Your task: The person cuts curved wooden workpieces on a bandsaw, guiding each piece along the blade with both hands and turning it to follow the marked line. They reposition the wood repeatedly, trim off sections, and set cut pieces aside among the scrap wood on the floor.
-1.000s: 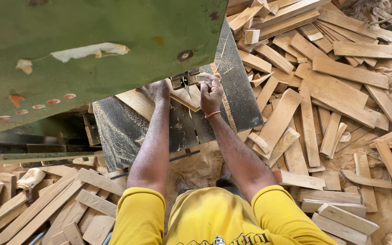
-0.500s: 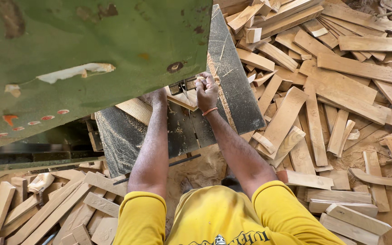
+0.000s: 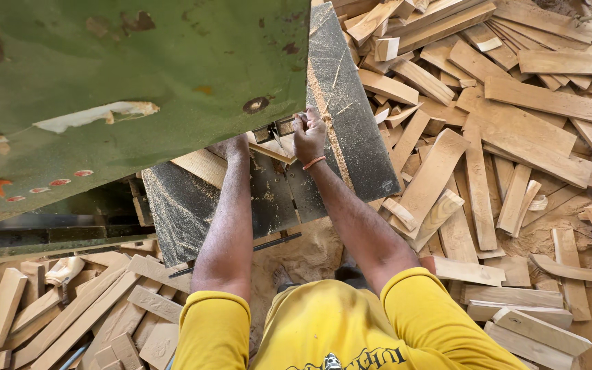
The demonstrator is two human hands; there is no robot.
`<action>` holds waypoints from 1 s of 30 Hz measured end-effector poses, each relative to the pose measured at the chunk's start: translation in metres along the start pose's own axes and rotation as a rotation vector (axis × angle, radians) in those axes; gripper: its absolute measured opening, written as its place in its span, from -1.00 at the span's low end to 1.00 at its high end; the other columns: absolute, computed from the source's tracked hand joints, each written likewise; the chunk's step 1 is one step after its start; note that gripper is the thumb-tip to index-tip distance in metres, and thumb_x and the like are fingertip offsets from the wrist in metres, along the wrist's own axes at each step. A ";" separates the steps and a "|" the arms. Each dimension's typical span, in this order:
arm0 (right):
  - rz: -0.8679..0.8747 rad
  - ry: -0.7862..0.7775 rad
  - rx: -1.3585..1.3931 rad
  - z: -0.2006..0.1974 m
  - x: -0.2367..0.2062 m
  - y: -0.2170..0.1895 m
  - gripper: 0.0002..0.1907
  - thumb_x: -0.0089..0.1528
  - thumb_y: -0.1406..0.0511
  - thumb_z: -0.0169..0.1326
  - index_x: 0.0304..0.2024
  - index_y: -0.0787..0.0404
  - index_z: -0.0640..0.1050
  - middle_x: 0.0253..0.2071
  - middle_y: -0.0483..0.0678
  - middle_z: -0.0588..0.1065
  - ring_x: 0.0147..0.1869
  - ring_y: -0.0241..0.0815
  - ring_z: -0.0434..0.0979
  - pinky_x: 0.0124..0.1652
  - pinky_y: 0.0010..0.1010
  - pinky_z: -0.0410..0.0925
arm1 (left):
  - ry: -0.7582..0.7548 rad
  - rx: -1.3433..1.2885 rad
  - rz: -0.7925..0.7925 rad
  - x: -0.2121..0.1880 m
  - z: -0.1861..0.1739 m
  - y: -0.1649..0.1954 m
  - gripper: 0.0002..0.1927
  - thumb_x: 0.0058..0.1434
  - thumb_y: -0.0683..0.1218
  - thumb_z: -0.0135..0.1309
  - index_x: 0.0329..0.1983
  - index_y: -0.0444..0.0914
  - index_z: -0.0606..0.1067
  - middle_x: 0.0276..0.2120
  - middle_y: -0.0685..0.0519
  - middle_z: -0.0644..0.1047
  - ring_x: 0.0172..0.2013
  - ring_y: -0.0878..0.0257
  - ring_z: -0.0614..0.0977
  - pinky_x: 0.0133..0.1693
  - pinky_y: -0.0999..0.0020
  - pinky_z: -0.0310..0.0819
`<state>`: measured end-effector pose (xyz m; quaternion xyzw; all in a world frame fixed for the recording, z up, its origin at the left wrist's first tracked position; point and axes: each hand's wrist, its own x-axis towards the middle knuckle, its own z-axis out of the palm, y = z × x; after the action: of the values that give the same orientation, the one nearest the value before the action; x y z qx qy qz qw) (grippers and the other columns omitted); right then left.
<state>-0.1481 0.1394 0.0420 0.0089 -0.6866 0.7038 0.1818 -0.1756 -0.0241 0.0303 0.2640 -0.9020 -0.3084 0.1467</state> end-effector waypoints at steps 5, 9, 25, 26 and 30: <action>0.032 -0.005 -0.056 0.001 0.002 0.002 -0.90 0.35 0.43 0.02 -0.15 0.22 0.57 -0.44 -0.19 0.49 -0.45 -0.47 0.34 -0.47 -0.59 0.24 | -0.001 0.039 -0.020 0.003 0.005 -0.005 -0.49 0.34 0.09 0.05 0.25 -0.28 0.39 0.13 -0.18 0.43 0.17 0.00 0.43 0.17 -0.04 0.26; -0.045 -0.041 -0.052 0.000 0.004 0.005 -0.85 0.33 0.44 0.00 -0.13 0.22 0.59 -0.26 -0.12 0.59 -0.20 -0.40 0.54 -0.21 -0.50 0.47 | 0.010 0.122 -0.046 0.005 0.011 -0.011 -0.51 0.32 0.11 0.06 0.18 -0.28 0.44 0.07 -0.17 0.47 0.10 -0.02 0.46 0.10 -0.06 0.31; 0.102 -0.007 -0.253 -0.013 -0.010 -0.002 -0.81 0.32 0.41 0.04 -0.04 0.30 0.59 -0.34 -0.05 0.58 -0.38 -0.33 0.46 -0.45 -0.51 0.32 | -0.264 0.106 0.291 0.051 -0.030 -0.003 -0.48 0.28 0.11 0.09 0.18 -0.29 0.42 0.07 -0.18 0.46 0.11 -0.03 0.46 0.11 -0.05 0.31; 0.081 -0.005 -0.204 -0.017 -0.016 -0.003 -0.80 0.32 0.41 0.02 -0.04 0.30 0.58 -0.28 -0.06 0.59 -0.31 -0.35 0.54 -0.41 -0.53 0.41 | -0.277 0.115 0.305 0.046 -0.029 -0.004 -0.47 0.28 0.11 0.09 0.19 -0.29 0.41 0.07 -0.18 0.46 0.11 -0.03 0.46 0.11 -0.05 0.31; -0.007 0.040 -0.018 -0.022 -0.033 0.000 -0.79 0.36 0.38 -0.03 -0.02 0.33 0.55 -0.23 -0.02 0.64 -0.11 -0.31 0.70 -0.17 -0.56 0.53 | -0.303 0.120 0.332 0.040 -0.027 -0.006 -0.46 0.27 0.11 0.10 0.19 -0.30 0.41 0.07 -0.19 0.45 0.11 -0.03 0.46 0.11 -0.05 0.32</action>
<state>-0.1117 0.1527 0.0324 -0.0044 -0.6892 0.6970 0.1979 -0.1946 -0.0633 0.0513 0.0707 -0.9615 -0.2622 0.0423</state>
